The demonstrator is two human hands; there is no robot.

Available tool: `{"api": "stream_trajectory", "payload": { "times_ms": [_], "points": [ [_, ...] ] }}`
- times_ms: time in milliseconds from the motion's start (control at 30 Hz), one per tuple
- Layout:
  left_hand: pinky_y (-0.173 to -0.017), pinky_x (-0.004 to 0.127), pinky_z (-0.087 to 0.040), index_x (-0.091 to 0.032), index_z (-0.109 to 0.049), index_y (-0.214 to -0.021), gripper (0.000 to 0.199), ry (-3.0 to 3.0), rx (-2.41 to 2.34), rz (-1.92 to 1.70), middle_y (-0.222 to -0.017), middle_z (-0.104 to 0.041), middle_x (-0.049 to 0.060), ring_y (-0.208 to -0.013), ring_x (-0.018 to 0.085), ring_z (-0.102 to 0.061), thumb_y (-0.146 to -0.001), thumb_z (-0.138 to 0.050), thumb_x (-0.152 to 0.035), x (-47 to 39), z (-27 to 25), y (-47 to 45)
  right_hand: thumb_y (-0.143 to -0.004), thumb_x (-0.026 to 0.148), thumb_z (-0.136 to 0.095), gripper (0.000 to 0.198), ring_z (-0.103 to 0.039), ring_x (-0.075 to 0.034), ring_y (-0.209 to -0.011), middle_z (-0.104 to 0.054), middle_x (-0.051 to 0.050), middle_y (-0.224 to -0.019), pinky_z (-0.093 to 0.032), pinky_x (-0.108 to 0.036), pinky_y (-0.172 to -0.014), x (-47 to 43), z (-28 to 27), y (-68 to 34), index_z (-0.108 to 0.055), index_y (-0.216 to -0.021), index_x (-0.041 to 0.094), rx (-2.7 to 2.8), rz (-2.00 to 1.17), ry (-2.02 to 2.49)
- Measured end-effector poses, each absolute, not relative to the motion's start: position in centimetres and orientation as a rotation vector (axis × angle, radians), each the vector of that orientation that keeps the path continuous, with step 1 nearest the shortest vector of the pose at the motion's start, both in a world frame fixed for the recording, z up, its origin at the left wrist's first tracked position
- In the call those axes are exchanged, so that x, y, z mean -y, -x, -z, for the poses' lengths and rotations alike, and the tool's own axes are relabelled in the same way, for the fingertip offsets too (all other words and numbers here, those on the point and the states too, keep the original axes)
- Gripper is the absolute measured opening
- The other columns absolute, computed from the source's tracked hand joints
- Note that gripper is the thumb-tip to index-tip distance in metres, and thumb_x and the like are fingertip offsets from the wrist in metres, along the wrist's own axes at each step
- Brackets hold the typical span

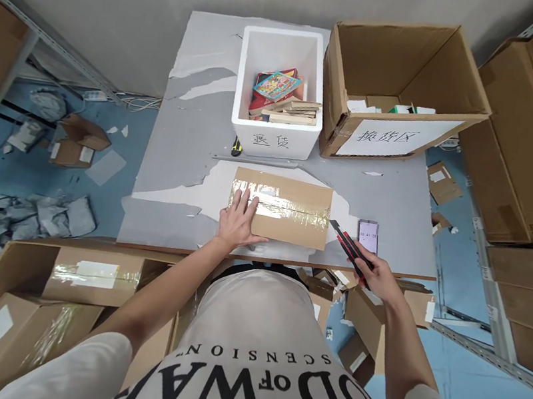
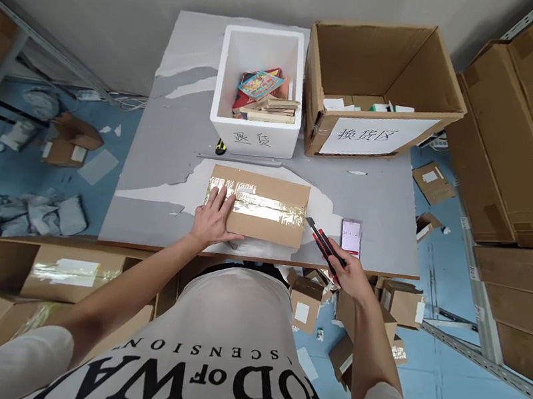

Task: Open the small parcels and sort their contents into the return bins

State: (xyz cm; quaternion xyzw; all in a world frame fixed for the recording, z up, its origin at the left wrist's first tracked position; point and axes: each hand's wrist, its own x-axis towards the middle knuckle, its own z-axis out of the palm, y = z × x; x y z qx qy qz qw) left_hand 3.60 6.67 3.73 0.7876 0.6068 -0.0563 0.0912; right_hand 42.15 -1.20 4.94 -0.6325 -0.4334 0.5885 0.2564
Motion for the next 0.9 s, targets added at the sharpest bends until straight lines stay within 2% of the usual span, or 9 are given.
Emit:
{"api": "stream_trajectory", "payload": {
  "times_ms": [233, 367, 500, 600, 733, 833, 900],
  "points": [
    [-0.094, 0.05, -0.041, -0.017, -0.017, -0.152, 0.112, -2.329, -1.813, 0.303, -0.159, -0.004, 0.016, -0.146, 0.037, 0.001, -0.067, -0.037, -0.087, -6.7, -4.2, -3.8, -0.078, 0.05, -0.067, 0.073, -0.044, -0.008, -0.043, -0.066, -0.002, -0.074, -0.038, -0.022, -0.037, 3.5, -4.8, -42.3, -0.045, -0.142, 0.022, 1.016, -1.759, 1.626],
    [-0.094, 0.05, -0.041, -0.017, -0.019, -0.151, 0.112, -2.327, -1.805, 0.26, -0.159, -0.005, 0.016, -0.146, 0.037, 0.0, -0.067, -0.039, -0.087, -6.5, -4.3, -3.7, -0.078, 0.049, -0.067, 0.072, -0.048, -0.009, -0.047, -0.067, -0.003, -0.08, -0.039, -0.022, -0.037, 3.9, -4.5, -42.0, -0.045, -0.142, 0.024, 0.985, -1.751, 1.608],
    [-0.095, 0.051, -0.04, -0.017, -0.02, -0.151, 0.111, -2.303, -1.786, 0.212, -0.159, -0.007, 0.017, -0.146, 0.039, -0.001, -0.066, -0.044, -0.085, -6.7, -4.3, -3.6, -0.08, 0.047, -0.067, 0.068, -0.049, -0.009, -0.045, -0.067, -0.002, -0.075, -0.038, -0.022, -0.038, 4.1, -4.5, -42.6, -0.047, -0.14, 0.023, 0.988, -1.755, 1.603],
    [-0.097, 0.053, -0.037, -0.016, -0.022, -0.151, 0.113, -2.273, -1.766, 0.147, -0.159, -0.009, 0.018, -0.145, 0.04, -0.001, -0.064, -0.051, -0.082, -6.8, -4.2, -3.6, -0.078, 0.044, -0.069, 0.065, -0.049, -0.008, -0.044, -0.069, -0.004, -0.083, -0.038, -0.022, -0.037, 4.9, -4.7, -43.3, -0.051, -0.137, 0.023, 0.957, -1.728, 1.608],
    [-0.105, 0.057, -0.029, -0.017, -0.027, -0.149, 0.113, -2.212, -1.723, -0.065, -0.157, -0.016, 0.019, -0.145, 0.041, -0.009, -0.06, -0.06, -0.078, -6.5, -4.2, -3.3, -0.074, 0.042, -0.073, 0.06, -0.053, -0.009, -0.048, -0.07, -0.003, -0.091, -0.043, -0.023, -0.041, 6.0, -4.4, -42.6, -0.055, -0.129, 0.028, 0.741, -1.459, 1.51],
    [-0.11, 0.059, -0.022, -0.021, -0.031, -0.146, 0.094, -2.092, -1.716, -0.311, -0.155, -0.025, 0.017, -0.142, 0.038, -0.022, -0.071, -0.059, -0.069, -6.8, -4.4, -2.5, -0.071, 0.041, -0.076, 0.041, -0.056, -0.008, -0.051, -0.069, 0.0, -0.082, -0.045, -0.02, -0.042, 5.9, -3.4, -40.0, -0.065, -0.106, 0.024, 0.502, -1.279, 1.457],
    [-0.111, 0.059, -0.02, -0.021, -0.035, -0.144, 0.074, -1.992, -1.768, -0.519, -0.153, -0.03, 0.016, -0.14, 0.034, -0.029, -0.082, -0.052, -0.059, -8.1, -4.4, -1.3, -0.068, 0.041, -0.078, 0.036, -0.064, -0.012, -0.064, -0.069, 0.0, -0.082, -0.051, -0.02, -0.047, 5.3, -2.5, -37.5, -0.066, -0.097, 0.023, 0.365, -1.279, 1.45]
  ]
}}
